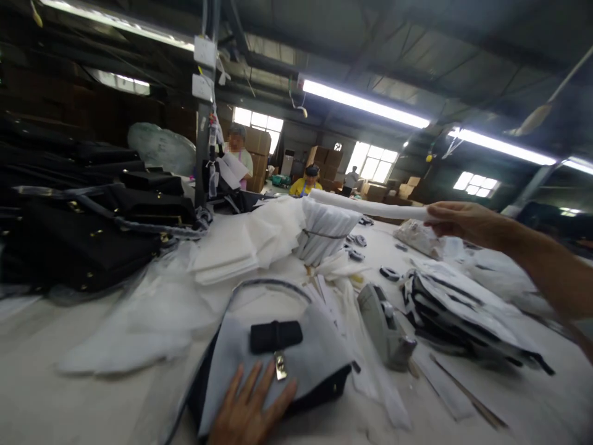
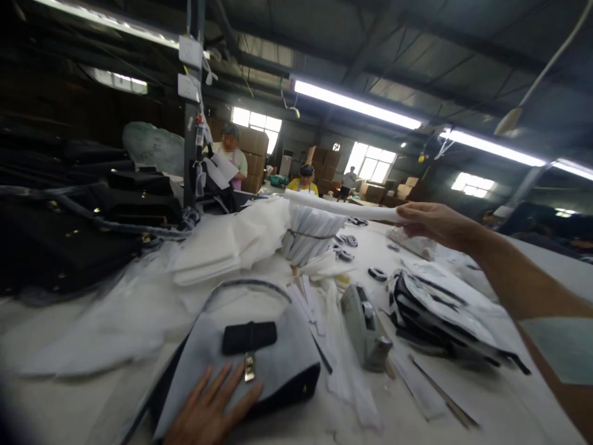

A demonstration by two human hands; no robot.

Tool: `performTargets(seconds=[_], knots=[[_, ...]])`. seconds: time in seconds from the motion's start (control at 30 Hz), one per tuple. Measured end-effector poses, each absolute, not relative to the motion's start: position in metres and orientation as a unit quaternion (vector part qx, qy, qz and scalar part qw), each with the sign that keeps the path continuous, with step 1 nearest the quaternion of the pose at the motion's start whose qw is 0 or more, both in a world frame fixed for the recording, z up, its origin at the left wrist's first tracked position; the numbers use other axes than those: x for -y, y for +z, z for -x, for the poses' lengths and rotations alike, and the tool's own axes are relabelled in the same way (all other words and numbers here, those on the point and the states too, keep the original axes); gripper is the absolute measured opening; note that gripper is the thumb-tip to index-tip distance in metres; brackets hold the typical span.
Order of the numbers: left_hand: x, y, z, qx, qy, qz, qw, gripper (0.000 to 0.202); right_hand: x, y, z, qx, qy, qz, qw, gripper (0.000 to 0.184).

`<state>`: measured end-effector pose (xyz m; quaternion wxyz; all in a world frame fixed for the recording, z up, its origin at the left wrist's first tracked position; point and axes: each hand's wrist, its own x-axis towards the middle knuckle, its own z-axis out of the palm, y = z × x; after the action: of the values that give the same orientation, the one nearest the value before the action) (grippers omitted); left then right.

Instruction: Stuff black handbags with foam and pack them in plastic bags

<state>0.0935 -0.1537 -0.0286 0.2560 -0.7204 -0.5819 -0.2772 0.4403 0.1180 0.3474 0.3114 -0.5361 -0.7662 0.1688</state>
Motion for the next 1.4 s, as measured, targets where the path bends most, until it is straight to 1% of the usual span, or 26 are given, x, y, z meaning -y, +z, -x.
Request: performTargets(seconds=[0.03,0.07,0.13,0.17,0.23,0.3,0.37,0.4,0.5,0.57,0.63,0.7,0.77,0.8,0.87,0.93,1.03,1.1,1.13,1.17,1.23,1.27,1.3,1.4], knots=[[0.156,-0.026,-0.093,0.593,-0.242,0.731,0.234,0.085,-0.104,0.332,-0.452,0.762,0.222,0.533,0.292,0.038],[0.158,-0.023,-0.091,0.598,-0.213,0.744,0.209,0.089,-0.088,0.314,-0.460,0.756,0.302,0.520,0.257,0.037],[0.160,-0.012,-0.087,0.582,-0.160,0.781,0.157,0.092,-0.052,0.270,-0.467,0.732,0.448,0.489,0.152,0.035],[0.160,-0.005,-0.084,0.572,-0.138,0.798,0.131,0.093,-0.032,0.247,-0.465,0.724,0.485,0.476,0.120,0.036],[0.159,0.011,-0.080,0.572,-0.115,0.809,0.080,0.096,0.005,0.197,-0.454,0.722,0.538,0.427,0.082,0.034],[0.155,0.029,-0.074,0.562,-0.113,0.819,0.027,0.095,0.034,0.150,-0.437,0.714,0.572,0.395,0.083,0.034],[0.149,0.049,-0.068,0.533,-0.119,0.837,-0.038,0.086,0.052,0.107,-0.421,0.704,0.587,0.385,0.111,0.037],[0.146,0.059,-0.065,0.514,-0.118,0.847,-0.073,0.080,0.058,0.089,-0.413,0.701,0.587,0.380,0.139,0.039],[0.137,0.087,-0.057,0.484,-0.099,0.858,-0.138,0.071,0.068,0.049,-0.389,0.701,0.540,0.400,0.237,0.038],[0.136,0.101,-0.058,0.488,-0.083,0.856,-0.147,0.067,0.073,0.032,-0.373,0.712,0.479,0.427,0.285,0.035],[0.140,0.107,-0.064,0.503,-0.069,0.852,-0.132,0.063,0.078,0.021,-0.358,0.722,0.410,0.446,0.335,0.032],[0.147,0.101,-0.076,0.534,-0.056,0.840,-0.080,0.067,0.080,0.011,-0.345,0.725,0.351,0.457,0.377,0.032],[0.156,0.083,-0.089,0.578,-0.057,0.814,0.005,0.076,0.080,0.000,-0.339,0.731,0.300,0.466,0.398,0.032],[0.159,0.071,-0.094,0.596,-0.068,0.799,0.053,0.077,0.078,-0.006,-0.338,0.742,0.269,0.464,0.402,0.031],[0.164,0.046,-0.102,0.611,-0.093,0.775,0.135,0.067,0.075,-0.015,-0.342,0.778,0.189,0.444,0.402,0.028],[0.166,0.026,-0.104,0.598,-0.109,0.771,0.188,0.060,0.073,-0.018,-0.352,0.815,0.087,0.408,0.402,0.024],[0.165,0.013,-0.101,0.579,-0.117,0.776,0.220,0.055,0.078,0.001,-0.363,0.830,-0.054,0.347,0.433,0.024],[0.165,0.012,-0.099,0.572,-0.119,0.778,0.231,0.054,0.086,0.026,-0.358,0.838,-0.115,0.294,0.445,0.032],[0.165,0.013,-0.098,0.569,-0.121,0.778,0.236,0.053,0.090,0.039,-0.352,0.852,-0.136,0.264,0.432,0.039],[0.166,0.013,-0.098,0.567,-0.123,0.778,0.242,0.053,0.093,0.052,-0.342,0.874,-0.152,0.229,0.401,0.046],[0.166,0.013,-0.099,0.562,-0.127,0.775,0.258,0.053,0.094,0.072,-0.319,0.918,-0.169,0.183,0.308,0.061],[0.166,0.012,-0.099,0.560,-0.129,0.774,0.266,0.053,0.091,0.078,-0.308,0.933,-0.178,0.167,0.266,0.064],[0.166,0.011,-0.100,0.557,-0.130,0.774,0.272,0.053,0.087,0.080,-0.299,0.941,-0.188,0.166,0.227,0.061],[0.166,0.008,-0.100,0.552,-0.147,0.773,0.275,0.053,0.068,0.075,-0.285,0.957,-0.189,0.180,0.127,0.037]])
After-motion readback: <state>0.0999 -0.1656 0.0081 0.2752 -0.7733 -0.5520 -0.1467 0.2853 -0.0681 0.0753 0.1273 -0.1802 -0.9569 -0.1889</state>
